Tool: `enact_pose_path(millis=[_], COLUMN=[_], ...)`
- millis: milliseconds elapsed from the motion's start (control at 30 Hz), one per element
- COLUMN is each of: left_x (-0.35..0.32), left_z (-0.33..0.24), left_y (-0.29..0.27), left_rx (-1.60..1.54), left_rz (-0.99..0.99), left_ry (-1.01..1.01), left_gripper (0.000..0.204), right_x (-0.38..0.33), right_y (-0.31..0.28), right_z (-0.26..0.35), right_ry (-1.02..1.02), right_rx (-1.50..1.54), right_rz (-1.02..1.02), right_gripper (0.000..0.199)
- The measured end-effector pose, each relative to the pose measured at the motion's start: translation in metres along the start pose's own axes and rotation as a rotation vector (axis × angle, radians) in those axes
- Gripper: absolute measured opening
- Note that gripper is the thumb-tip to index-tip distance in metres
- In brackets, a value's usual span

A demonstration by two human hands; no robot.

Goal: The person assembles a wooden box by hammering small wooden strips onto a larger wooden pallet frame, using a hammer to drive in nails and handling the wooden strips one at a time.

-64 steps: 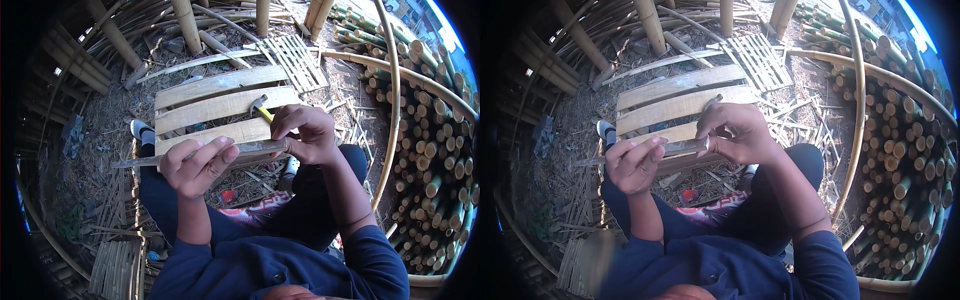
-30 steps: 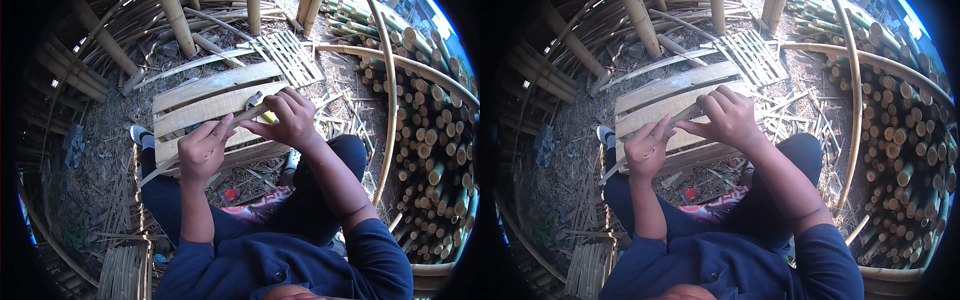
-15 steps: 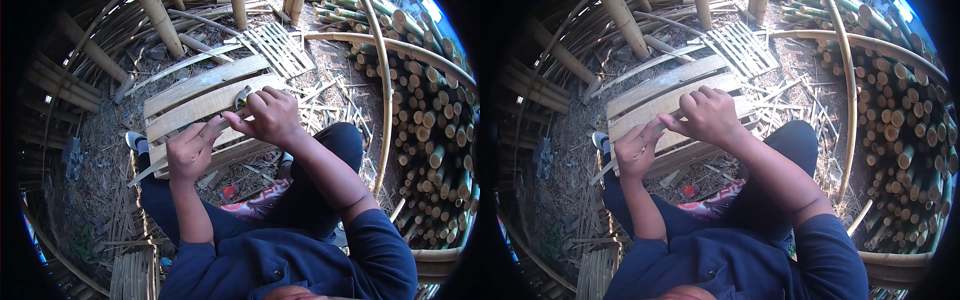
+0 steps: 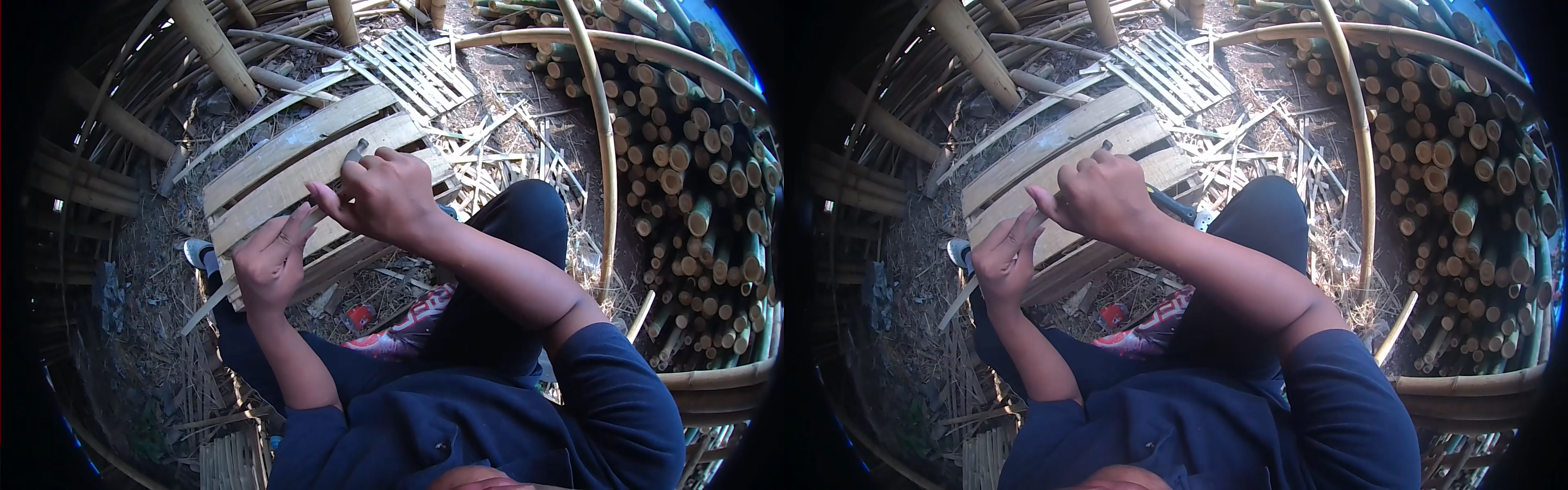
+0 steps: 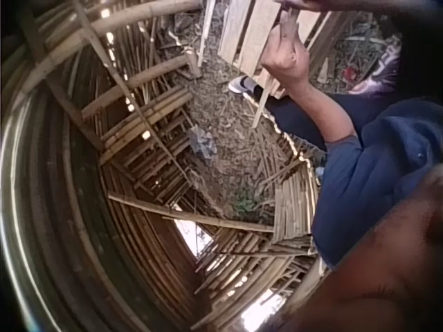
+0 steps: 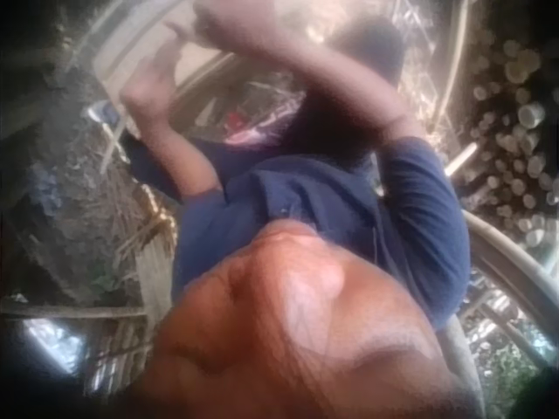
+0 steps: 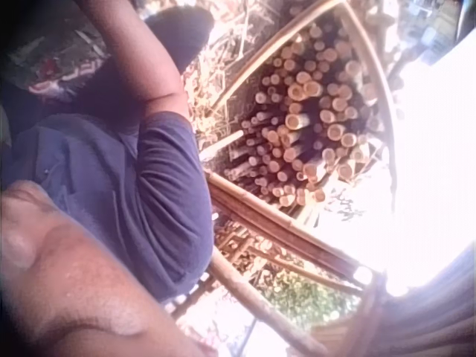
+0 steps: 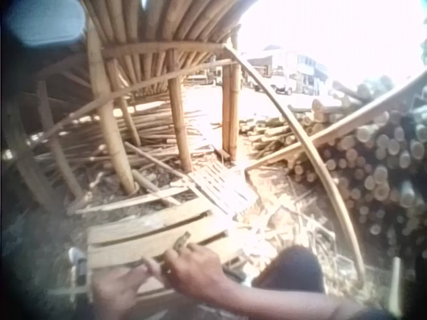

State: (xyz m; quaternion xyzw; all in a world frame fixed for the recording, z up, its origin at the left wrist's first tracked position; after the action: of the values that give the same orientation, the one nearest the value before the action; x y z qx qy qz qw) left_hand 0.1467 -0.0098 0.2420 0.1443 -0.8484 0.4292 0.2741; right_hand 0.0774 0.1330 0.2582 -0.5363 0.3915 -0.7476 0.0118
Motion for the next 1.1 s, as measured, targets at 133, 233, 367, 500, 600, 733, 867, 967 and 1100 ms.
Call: enact_pose_path(millis=[133,233,367,500,600,733,867,967,1100], left_x=[0.0,-0.003,-0.002,-0.004,-0.006,-0.007,-0.005,-0.004,-0.005], left_z=[0.001,0.008,0.015,0.02,0.024,0.025,0.021,0.02,0.023], left_y=[-0.001,-0.001,-0.004,-0.009,-0.005,-0.006,-0.005,-0.002,-0.001], left_rx=[-0.014,-0.061,-0.102,-0.067,-0.097,-0.107,-0.061,-0.021,0.024], left_rz=[0.004,0.026,0.079,0.104,0.133,0.129,0.123,0.162,0.15], left_ry=[-0.009,-0.008,-0.072,-0.113,-0.143,-0.15,-0.137,-0.136,-0.154], left_gripper=[0.05,0.049,0.048,0.04,0.04,0.042,0.041,0.042,0.045], right_x=[0.0,-0.001,0.001,-0.005,-0.009,-0.009,-0.013,-0.016,-0.018], right_y=[-0.002,-0.003,-0.004,0.014,0.017,0.017,0.024,0.032,0.034], right_z=[0.002,0.002,0.007,0.011,0.015,0.012,0.011,0.011,0.007], right_ry=[-0.005,-0.036,-0.111,-0.157,-0.197,-0.177,-0.164,-0.138,-0.041], right_rx=[-0.008,0.09,0.122,0.085,0.056,0.052,0.011,-0.028,0.041], right_rz=[0.013,0.021,0.035,0.104,0.119,0.113,0.166,0.24,0.282], right_gripper=[0.052,0.052,0.052,0.05,0.049,0.049,0.05,0.05,0.052])
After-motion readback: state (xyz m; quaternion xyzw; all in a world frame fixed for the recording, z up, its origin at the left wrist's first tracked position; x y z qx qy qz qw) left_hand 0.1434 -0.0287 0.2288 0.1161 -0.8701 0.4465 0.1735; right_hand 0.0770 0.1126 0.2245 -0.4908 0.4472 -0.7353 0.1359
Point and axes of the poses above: each hand's wrist, its own x-axis towards the middle knuckle, its own y-axis out of the palm, z = x × y, the point moved 10 cm from there along x, towards the middle knuckle, and after that the axes turned 8 degrees about -y, right-handed, at the moved point
